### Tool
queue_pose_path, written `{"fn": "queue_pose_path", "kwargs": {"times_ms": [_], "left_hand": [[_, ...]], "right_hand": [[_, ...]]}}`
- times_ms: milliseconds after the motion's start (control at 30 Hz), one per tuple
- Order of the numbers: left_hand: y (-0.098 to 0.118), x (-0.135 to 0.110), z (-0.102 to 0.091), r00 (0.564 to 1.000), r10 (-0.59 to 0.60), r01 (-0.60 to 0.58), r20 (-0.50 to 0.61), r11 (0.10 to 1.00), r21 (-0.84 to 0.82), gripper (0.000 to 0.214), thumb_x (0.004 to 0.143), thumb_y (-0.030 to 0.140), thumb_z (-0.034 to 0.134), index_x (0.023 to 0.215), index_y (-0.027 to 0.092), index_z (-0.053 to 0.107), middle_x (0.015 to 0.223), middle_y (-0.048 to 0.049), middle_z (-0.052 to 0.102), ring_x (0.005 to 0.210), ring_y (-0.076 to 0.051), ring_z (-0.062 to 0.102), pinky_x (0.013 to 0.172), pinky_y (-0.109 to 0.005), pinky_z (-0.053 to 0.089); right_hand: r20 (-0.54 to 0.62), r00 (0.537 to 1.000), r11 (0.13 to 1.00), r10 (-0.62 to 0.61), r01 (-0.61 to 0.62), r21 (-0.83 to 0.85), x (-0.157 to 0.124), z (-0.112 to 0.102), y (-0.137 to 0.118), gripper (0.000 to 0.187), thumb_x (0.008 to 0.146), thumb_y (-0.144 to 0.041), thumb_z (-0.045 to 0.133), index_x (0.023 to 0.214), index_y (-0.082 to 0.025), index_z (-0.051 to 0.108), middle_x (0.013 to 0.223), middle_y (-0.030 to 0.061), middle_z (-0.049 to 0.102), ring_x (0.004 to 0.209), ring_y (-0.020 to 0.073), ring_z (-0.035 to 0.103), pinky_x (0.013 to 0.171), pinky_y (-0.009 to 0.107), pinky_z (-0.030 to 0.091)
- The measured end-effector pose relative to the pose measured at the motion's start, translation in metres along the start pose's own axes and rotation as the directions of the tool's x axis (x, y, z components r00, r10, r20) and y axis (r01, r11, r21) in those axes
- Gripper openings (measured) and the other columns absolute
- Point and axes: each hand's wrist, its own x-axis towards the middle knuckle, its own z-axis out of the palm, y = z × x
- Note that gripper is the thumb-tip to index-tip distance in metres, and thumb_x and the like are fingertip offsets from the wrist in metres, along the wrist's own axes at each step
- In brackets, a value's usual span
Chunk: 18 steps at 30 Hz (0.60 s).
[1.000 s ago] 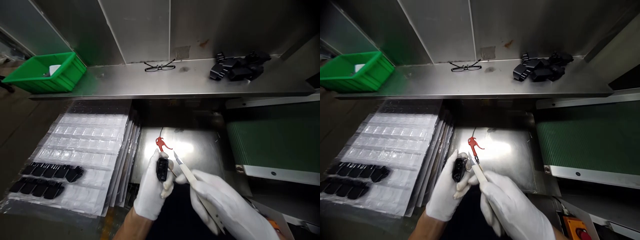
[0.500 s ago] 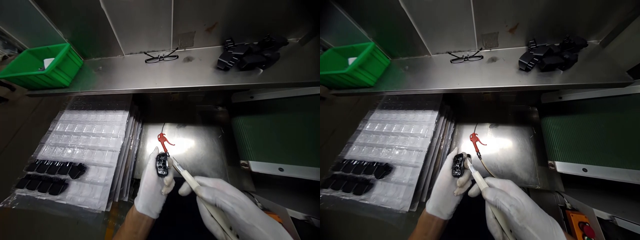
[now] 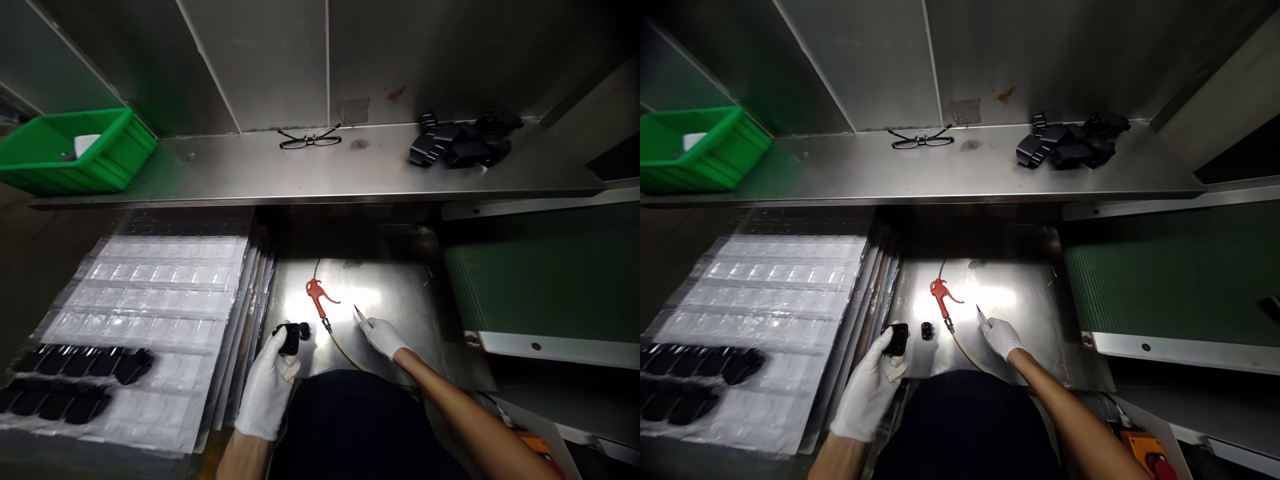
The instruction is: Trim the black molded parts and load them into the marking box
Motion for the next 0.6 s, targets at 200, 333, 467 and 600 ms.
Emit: {"fn": "queue_pose_path", "kwargs": {"times_ms": [200, 333, 467, 600], "left_hand": [[0.002, -0.017, 0.001, 0.996, 0.032, -0.012, 0.079, 0.97, -0.244, 0.027, 0.089, 0.032, 0.075, 0.111, 0.016, 0.071, 0.113, -0.0092, 0.07, 0.092, -0.016, 0.068, 0.077, -0.028, 0.063], [0.006, -0.031, 0.0, 0.991, 0.061, -0.021, 0.121, 0.953, -0.303, 0.033, 0.088, 0.031, 0.076, 0.12, 0.023, 0.067, 0.107, -0.0046, 0.067, 0.085, -0.016, 0.069, 0.066, -0.028, 0.064], [0.013, -0.043, -0.011, 0.99, 0.102, -0.075, 0.098, 0.965, -0.251, 0.04, 0.087, 0.03, 0.077, 0.124, 0.023, 0.065, 0.105, -0.0035, 0.064, 0.074, -0.009, 0.061, 0.049, -0.014, 0.045], [0.017, -0.049, -0.022, 0.986, 0.147, -0.14, 0.072, 0.985, -0.102, 0.045, 0.079, 0.028, 0.084, 0.119, 0.02, 0.066, 0.114, -0.0069, 0.066, 0.066, -0.005, 0.051, 0.051, -0.017, 0.04]], "right_hand": [[-0.039, 0.997, 0.973, 0.062, -0.069, -0.219, 0.04, 0.01, 0.021, 0.035, 0.105, -0.041, 0.046, 0.11, -0.014, 0.066, 0.104, 0.0112, 0.072, 0.097, 0.0233, 0.067, 0.09, 0.041, 0.051], [-0.072, 0.995, 0.949, 0.065, -0.084, -0.302, 0.044, 0.0, 0.02, 0.035, 0.103, -0.041, 0.043, 0.11, -0.016, 0.066, 0.106, 0.0134, 0.073, 0.096, 0.0257, 0.069, 0.083, 0.038, 0.05], [-0.224, 0.974, 0.921, -0.015, -0.074, -0.382, 0.032, -0.006, -0.001, 0.035, 0.101, -0.039, 0.043, 0.118, -0.014, 0.061, 0.12, 0.0204, 0.066, 0.11, 0.0351, 0.065, 0.086, 0.043, 0.048], [-0.215, 0.958, 0.921, -0.191, 0.099, -0.377, 0.028, 0.013, -0.052, 0.042, 0.099, -0.05, 0.049, 0.127, -0.019, 0.053, 0.126, 0.0164, 0.062, 0.11, 0.0322, 0.063, 0.088, 0.04, 0.047]]}}
